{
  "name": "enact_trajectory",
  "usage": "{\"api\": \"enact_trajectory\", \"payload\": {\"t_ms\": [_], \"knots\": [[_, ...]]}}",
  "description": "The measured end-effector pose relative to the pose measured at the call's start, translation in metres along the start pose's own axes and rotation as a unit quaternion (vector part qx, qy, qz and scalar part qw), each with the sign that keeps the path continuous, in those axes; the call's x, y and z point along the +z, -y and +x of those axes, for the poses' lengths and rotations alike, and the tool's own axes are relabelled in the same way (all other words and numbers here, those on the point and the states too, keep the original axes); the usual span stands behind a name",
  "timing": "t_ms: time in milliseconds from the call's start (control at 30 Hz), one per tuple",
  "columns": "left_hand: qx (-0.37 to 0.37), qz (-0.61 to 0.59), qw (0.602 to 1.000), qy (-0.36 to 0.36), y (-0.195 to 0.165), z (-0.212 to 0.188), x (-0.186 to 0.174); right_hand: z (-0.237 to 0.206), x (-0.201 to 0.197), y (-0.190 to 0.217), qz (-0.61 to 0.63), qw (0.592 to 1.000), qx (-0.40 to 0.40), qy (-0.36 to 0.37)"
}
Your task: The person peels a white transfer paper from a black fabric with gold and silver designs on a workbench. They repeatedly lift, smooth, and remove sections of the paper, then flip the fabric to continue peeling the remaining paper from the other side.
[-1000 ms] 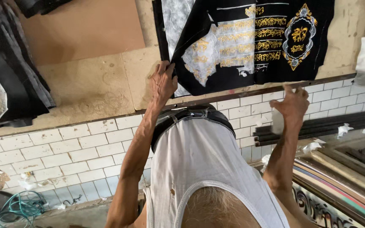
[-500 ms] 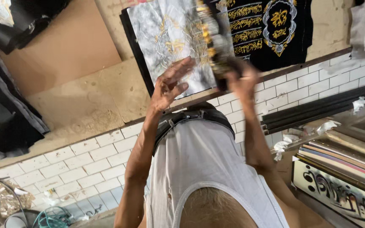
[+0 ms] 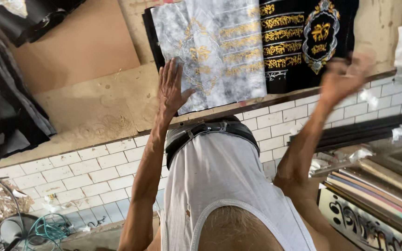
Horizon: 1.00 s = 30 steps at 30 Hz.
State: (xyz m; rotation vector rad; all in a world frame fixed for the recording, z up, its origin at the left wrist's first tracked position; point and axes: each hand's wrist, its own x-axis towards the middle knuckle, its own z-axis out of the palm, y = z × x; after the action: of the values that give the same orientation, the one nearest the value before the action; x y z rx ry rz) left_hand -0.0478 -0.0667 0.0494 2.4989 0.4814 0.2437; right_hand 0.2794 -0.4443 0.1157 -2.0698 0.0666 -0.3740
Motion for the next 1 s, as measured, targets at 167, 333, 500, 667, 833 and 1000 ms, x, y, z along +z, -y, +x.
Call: {"api": "enact_trajectory", "payload": {"t_ms": [167, 333, 500, 667, 833, 1000], "knots": [[0.039, 0.019, 0.997, -0.059, -0.009, 0.051, -0.017, -0.102, 0.139, 0.079, 0.166, 0.862, -0.117, 0.464], [0.059, 0.043, 0.995, -0.067, -0.009, 0.121, -0.033, -0.132, 0.247, 0.154, -0.102, 0.778, -0.408, 0.467], [0.038, 0.083, 0.991, -0.102, -0.011, 0.149, -0.048, -0.114, 0.298, 0.205, -0.157, 0.602, -0.655, 0.429], [0.011, 0.079, 0.995, -0.063, -0.014, 0.147, -0.049, -0.101, 0.322, 0.221, -0.172, 0.496, -0.718, 0.458], [-0.003, 0.078, 0.995, -0.068, -0.008, 0.147, -0.042, -0.091, 0.328, 0.203, -0.217, 0.428, -0.749, 0.457], [-0.019, 0.071, 0.996, -0.042, -0.005, 0.147, -0.033, -0.061, 0.288, 0.15, -0.293, 0.404, -0.685, 0.531]]}}
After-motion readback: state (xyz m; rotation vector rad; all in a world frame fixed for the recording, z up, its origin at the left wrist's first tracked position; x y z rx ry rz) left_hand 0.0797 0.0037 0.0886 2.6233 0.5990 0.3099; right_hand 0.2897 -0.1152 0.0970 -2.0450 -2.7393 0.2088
